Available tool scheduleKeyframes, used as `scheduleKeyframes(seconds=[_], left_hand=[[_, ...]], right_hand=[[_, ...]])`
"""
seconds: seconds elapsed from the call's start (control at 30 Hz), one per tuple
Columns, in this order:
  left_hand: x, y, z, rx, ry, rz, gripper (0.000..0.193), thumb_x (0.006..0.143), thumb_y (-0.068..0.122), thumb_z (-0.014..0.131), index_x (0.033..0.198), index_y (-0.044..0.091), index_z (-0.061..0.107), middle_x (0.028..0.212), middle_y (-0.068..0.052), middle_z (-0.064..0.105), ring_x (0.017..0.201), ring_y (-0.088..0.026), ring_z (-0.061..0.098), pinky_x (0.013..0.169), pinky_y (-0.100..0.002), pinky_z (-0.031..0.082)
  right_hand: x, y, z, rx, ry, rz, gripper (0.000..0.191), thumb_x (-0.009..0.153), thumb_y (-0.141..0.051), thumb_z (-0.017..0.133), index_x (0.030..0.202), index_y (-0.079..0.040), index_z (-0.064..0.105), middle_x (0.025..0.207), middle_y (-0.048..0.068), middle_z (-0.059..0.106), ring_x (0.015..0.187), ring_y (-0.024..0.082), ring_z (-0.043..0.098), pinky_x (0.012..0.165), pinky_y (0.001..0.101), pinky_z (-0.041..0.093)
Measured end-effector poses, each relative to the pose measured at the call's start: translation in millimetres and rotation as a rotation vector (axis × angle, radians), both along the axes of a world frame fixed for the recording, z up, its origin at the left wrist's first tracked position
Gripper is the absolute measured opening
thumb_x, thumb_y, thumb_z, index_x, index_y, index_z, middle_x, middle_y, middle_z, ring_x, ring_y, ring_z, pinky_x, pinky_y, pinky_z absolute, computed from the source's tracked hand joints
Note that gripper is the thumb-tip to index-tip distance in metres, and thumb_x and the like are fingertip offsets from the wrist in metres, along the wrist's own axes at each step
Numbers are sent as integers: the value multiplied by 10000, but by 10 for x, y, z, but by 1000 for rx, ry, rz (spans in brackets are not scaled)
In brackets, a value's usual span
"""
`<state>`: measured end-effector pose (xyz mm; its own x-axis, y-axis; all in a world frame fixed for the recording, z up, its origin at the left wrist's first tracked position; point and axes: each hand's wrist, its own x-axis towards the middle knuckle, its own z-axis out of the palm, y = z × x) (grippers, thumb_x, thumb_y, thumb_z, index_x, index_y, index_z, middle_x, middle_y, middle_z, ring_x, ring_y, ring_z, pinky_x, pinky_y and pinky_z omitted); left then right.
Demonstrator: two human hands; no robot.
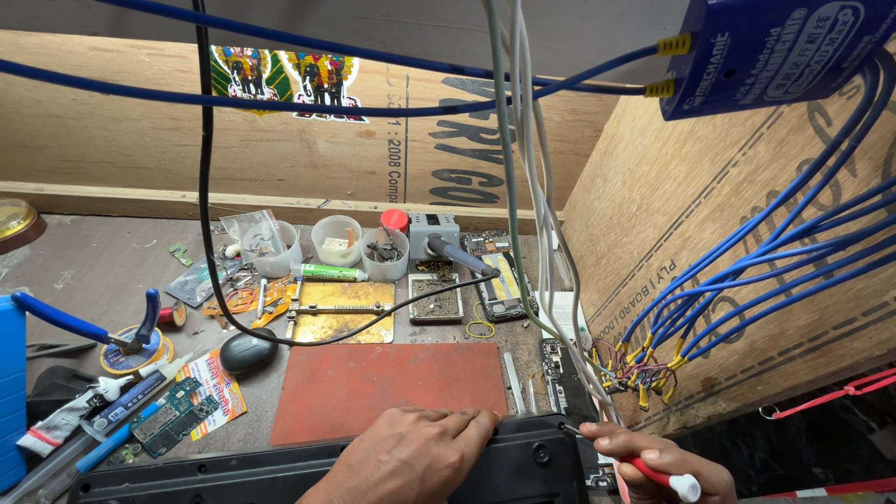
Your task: The person uses a screwdriver to remove screws from a black plastic casing on a workbench. They then use pliers to cut a wire and continue unscrewing the casing. The person handles the casing and tools throughout the clip.
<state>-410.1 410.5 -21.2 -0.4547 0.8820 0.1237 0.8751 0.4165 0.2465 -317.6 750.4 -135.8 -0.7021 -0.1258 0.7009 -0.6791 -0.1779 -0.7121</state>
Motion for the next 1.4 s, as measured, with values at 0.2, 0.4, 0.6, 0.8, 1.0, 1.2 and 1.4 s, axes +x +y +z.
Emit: scheduleKeyframes(seconds=[0.2,0.4,0.6,0.8,1.0,1.2,1.4], left_hand=[[-13,-6,1,35,-11,-15,361,914,122,595,1243,-23,567,1020,-167,715,798,-360,744,611,-452,586],[-26,-2,9,5,-43,-14,366,924,129,595,1253,-27,561,1048,-177,715,828,-367,744,630,-450,592],[-24,4,9,-7,-48,-9,373,930,132,594,1268,-22,555,1071,-174,715,842,-368,744,633,-452,591],[-15,-14,0,-10,-55,0,439,903,143,614,1305,-14,537,1103,-176,709,851,-382,738,649,-462,587],[2,-14,7,-4,-38,-9,464,878,148,625,1301,-14,526,1107,-181,705,838,-392,733,650,-466,584],[7,-29,12,-3,-29,5,374,923,137,611,1261,-11,546,1079,-170,708,829,-381,737,640,-466,583],[10,-43,14,57,-22,-6,417,867,131,638,1249,-16,559,1042,-172,713,850,-379,736,647,-461,583]], right_hand=[[2,61,-110,3,-15,30,448,1000,143,575,1387,-78,524,1282,339,659,1302,528,615,1123,676,505],[-35,83,-180,-54,-55,132,445,1002,155,551,1392,-59,519,1311,354,628,1324,546,580,1139,718,475],[-39,-2,-131,66,82,-63,484,977,142,626,1391,-92,536,1262,297,692,1265,485,684,1163,677,497],[-32,-300,128,58,75,-120,433,948,138,621,1319,-57,512,1213,291,679,1223,462,682,1082,586,573],[-14,-608,397,207,97,-486,325,943,30,644,1225,-72,521,1087,201,756,1090,302,778,971,418,657],[-52,-679,531,196,95,-519,284,951,1,649,1208,-61,545,1061,178,772,1049,280,790,962,421,668],[-49,-700,515,104,52,-525,263,964,13,648,1199,-60,555,1036,170,751,1030,292,793,952,450,689]])
